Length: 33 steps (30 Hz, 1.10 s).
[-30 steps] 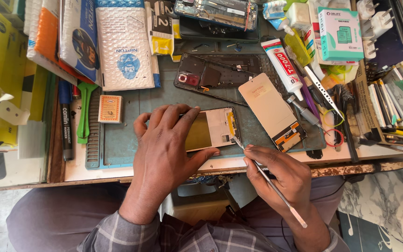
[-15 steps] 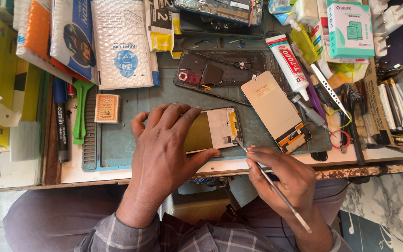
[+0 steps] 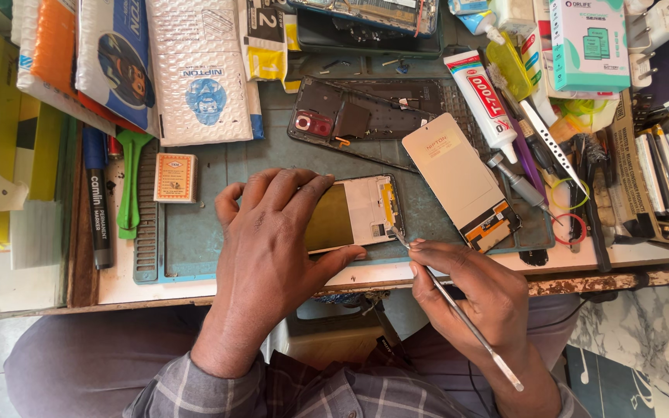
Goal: The person disassembles a smartphone, removes the old screen, cleans the frame, and compares it with a new screen. They use tweezers and a screwdriver to manipulate small components and adhesive.
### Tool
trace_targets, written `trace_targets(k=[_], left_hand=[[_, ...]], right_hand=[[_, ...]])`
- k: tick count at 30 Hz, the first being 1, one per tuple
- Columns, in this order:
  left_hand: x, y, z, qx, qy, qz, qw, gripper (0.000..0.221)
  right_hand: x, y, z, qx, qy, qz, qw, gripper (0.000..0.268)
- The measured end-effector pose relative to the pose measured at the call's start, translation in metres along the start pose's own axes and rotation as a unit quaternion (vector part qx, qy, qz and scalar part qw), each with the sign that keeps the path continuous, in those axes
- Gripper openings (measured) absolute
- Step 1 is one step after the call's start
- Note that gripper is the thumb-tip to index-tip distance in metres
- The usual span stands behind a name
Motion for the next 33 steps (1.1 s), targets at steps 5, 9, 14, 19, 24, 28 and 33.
trace_targets(k=[5, 9, 14, 19, 24, 28, 33], left_hand=[[0.000, 0.001, -0.001, -0.002, 0.006, 0.006, 1.000, 0.078], [0.000, 0.001, -0.001, -0.001, 0.009, 0.009, 1.000, 0.078], [0.000, 0.002, -0.001, 0.003, 0.003, 0.008, 1.000, 0.077], [0.000, 0.001, -0.001, 0.002, 0.002, 0.004, 1.000, 0.077], [0.001, 0.000, -0.001, 0.006, 0.001, 0.006, 1.000, 0.077], [-0.001, 0.000, -0.001, 0.003, 0.003, 0.006, 1.000, 0.077], [0.000, 0.000, -0.001, 0.000, 0.007, 0.007, 1.000, 0.076]], right_hand=[[-0.001, 0.000, 0.001, 0.003, 0.011, -0.005, 1.000, 0.021], [-0.005, 0.002, 0.002, 0.009, 0.022, -0.015, 1.000, 0.021], [-0.009, 0.009, 0.004, 0.025, 0.041, -0.037, 0.998, 0.021], [-0.009, 0.013, 0.002, 0.032, 0.050, 0.000, 0.998, 0.018], [-0.004, 0.006, 0.003, -0.003, 0.048, 0.010, 0.999, 0.017], [-0.001, 0.000, 0.003, -0.013, 0.039, 0.014, 0.999, 0.019], [-0.001, -0.005, 0.006, -0.032, 0.052, -0.007, 0.998, 0.018]])
Point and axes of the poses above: each hand's wrist, its own x-axis towards the middle knuckle, its own z-axis out of the palm, y = z × x, the point moved 4 cm from there along x, towards the middle knuckle, and after that the axes turned 15 degrees about y, right-handed, at the moved point
